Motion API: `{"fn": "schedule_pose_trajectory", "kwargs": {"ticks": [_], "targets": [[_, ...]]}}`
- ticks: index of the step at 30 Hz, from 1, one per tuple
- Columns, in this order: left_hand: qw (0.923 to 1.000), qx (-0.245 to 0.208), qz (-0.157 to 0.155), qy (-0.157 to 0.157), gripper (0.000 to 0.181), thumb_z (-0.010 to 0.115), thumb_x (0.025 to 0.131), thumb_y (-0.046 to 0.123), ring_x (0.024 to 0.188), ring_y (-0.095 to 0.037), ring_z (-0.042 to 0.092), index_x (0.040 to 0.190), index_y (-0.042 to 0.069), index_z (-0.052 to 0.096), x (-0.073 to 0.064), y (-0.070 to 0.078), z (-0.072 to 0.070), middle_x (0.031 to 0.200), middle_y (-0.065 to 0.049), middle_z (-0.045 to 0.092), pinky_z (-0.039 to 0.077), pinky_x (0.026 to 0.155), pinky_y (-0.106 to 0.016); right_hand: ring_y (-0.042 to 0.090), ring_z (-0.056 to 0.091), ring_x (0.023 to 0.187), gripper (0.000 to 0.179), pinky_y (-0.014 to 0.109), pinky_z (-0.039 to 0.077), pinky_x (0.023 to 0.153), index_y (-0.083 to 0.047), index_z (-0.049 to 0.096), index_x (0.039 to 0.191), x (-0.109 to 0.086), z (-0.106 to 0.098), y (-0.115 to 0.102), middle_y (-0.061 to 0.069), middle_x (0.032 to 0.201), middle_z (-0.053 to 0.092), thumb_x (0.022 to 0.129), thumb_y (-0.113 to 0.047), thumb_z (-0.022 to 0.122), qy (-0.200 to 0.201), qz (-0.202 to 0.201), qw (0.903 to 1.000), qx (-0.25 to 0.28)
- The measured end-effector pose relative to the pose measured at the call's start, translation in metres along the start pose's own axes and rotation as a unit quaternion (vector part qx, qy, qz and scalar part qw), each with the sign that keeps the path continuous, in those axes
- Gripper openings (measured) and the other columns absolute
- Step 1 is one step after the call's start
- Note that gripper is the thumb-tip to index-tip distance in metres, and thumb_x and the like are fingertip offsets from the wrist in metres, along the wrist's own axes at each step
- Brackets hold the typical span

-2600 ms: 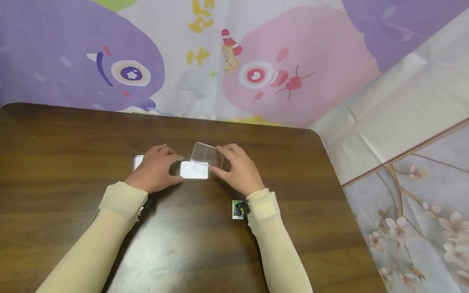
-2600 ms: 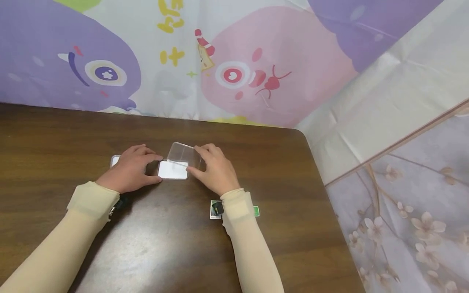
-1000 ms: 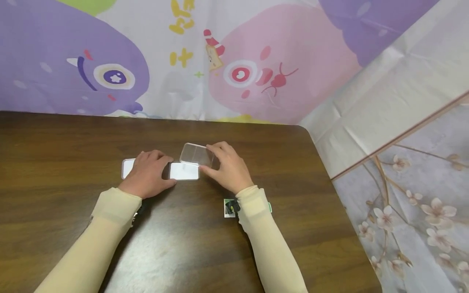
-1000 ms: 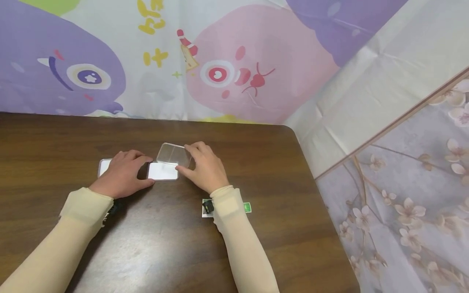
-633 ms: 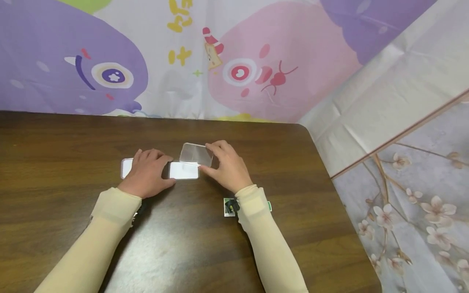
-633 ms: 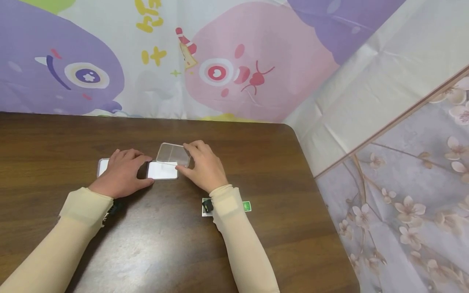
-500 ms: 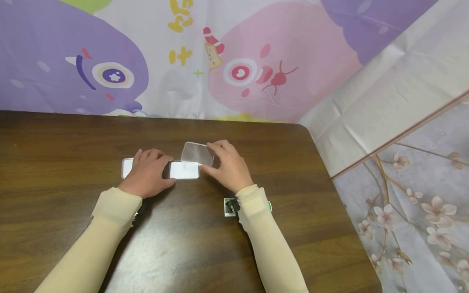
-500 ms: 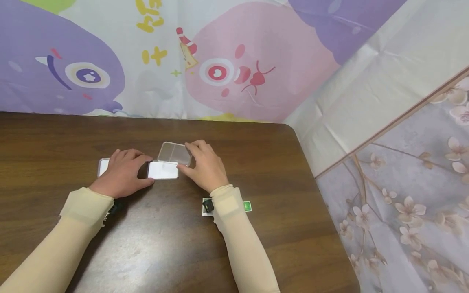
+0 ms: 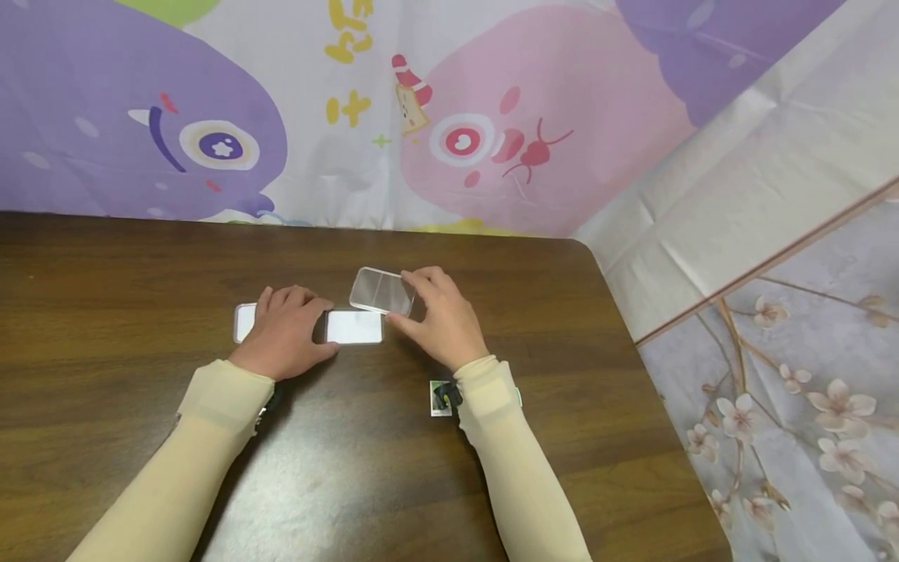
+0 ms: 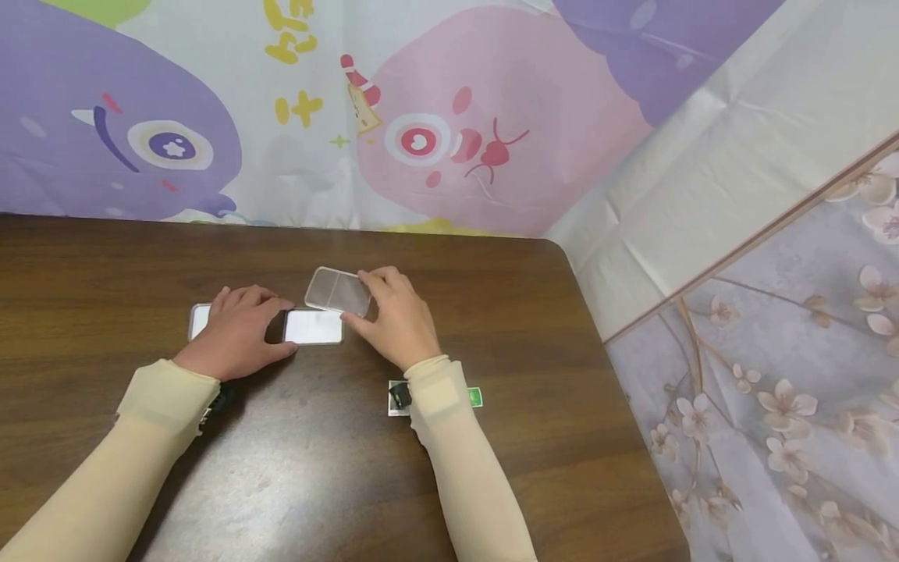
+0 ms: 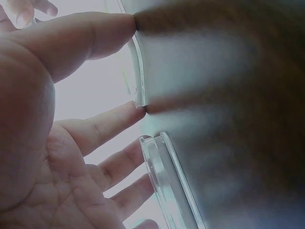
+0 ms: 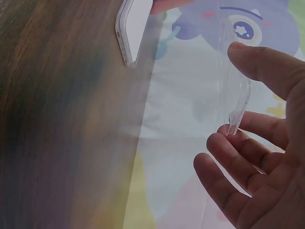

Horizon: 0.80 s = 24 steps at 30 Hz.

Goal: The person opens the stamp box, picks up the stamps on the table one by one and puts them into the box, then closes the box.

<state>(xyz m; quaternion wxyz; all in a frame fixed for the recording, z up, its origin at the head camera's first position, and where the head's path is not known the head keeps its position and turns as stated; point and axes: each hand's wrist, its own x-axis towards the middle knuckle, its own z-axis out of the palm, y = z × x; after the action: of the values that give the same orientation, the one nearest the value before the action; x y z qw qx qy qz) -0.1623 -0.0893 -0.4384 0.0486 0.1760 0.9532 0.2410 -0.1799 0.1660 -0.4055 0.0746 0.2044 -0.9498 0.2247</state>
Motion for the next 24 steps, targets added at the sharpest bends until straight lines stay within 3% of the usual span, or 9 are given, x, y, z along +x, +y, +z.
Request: {"fn": "schedule_pose_trajectory", "kwargs": {"ticks": [14, 24], "targets": [[1.0, 0.0, -0.001, -0.009, 0.063, 0.076, 0.09, 0.031, 0.137, -0.053, 0.035, 0.14, -0.003, 0.058, 0.0, 0.002, 0.003, 0.14, -0.029, 0.05, 0.008, 0.117, -0.071, 0.02, 0.059, 0.112, 0.066, 0.035, 0.055, 0.088, -0.008, 0.06, 0.144, -0.002, 0.001, 0.01, 0.006, 0.133, 0.06, 0.089, -0.038, 0.083, -0.01, 0.026, 0.9996, 0.006], [0.9998, 0.005, -0.005, -0.02, 0.065, 0.074, 0.092, 0.034, 0.139, -0.054, 0.033, 0.142, -0.002, 0.055, 0.002, 0.003, 0.0, 0.143, -0.03, 0.048, 0.006, 0.118, -0.071, 0.021, 0.06, 0.11, 0.066, 0.04, 0.055, 0.088, -0.01, 0.058, 0.146, 0.0, -0.013, 0.036, 0.004, 0.134, 0.057, 0.091, -0.038, 0.081, -0.013, 0.086, 0.9961, 0.01]]}}
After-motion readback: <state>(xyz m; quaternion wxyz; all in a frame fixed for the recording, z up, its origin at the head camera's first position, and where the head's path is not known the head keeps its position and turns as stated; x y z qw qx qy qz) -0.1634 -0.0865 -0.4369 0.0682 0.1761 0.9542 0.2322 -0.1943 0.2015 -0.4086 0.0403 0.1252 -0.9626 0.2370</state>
